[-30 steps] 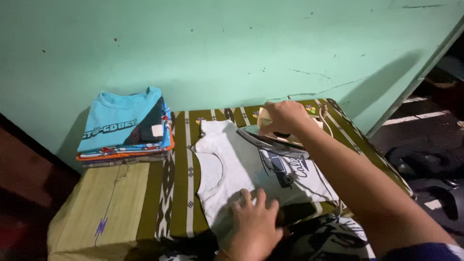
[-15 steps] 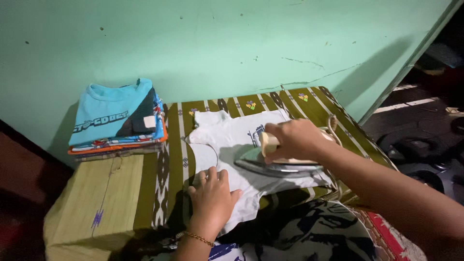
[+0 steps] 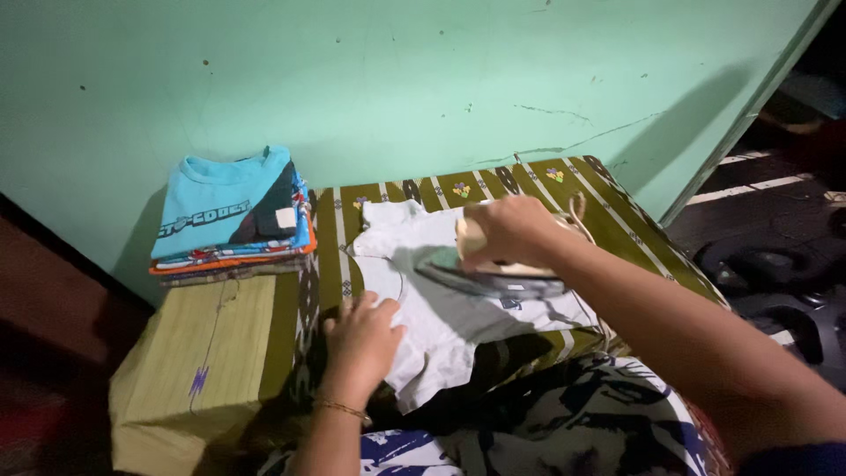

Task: The person irons a light blue t-shirt on a patterned surface, smoothing it with their hands and using an iron. They then fold the shirt and place it on a stack of folded clothes. The person proceeds to iron a white t-shirt in a similar manner.

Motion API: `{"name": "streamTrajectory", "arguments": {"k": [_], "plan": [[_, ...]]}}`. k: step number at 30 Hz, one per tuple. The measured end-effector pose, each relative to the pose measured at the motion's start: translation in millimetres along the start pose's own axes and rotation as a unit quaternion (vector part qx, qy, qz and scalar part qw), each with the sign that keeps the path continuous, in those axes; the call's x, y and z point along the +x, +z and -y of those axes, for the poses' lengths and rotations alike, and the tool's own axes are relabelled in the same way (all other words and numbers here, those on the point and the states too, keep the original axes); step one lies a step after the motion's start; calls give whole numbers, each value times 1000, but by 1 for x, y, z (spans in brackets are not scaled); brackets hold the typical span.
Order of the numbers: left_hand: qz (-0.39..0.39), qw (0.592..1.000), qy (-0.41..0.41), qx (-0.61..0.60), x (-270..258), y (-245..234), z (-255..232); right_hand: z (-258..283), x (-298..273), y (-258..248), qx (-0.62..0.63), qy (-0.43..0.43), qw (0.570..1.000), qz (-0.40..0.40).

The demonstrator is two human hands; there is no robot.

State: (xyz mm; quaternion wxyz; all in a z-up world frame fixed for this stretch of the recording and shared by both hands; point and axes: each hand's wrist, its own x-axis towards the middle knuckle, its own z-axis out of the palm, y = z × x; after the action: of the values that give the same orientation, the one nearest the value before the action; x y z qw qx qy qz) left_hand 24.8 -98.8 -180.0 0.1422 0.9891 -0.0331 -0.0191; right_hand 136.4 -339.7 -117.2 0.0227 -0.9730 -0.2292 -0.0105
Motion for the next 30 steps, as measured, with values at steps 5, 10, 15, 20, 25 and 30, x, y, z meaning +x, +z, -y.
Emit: {"name": "streamTrajectory", "arguments": {"k": [5,10,15,20,25,30], "plan": [[40,997,-57,-15,-7,-17,24,7,-60,-6,11,-62,997,36],[7,1000,-8,-12,-3,-7,37,21,-52,0,25,-148,989,-4],[-3,999,3,-44,0,-1,48,58,-28,2,-6,-184,982,-42],[13,1000,-11,-3,-7,-10,36,61,-25,1,-18,-200,978,-53],[35,999,-28,-3,-7,-4,30,30,-44,0,-6,-132,991,-1],[-84,991,103,0,13,38,-1,13,-43,-5,-19,-37,999,-8]]}}
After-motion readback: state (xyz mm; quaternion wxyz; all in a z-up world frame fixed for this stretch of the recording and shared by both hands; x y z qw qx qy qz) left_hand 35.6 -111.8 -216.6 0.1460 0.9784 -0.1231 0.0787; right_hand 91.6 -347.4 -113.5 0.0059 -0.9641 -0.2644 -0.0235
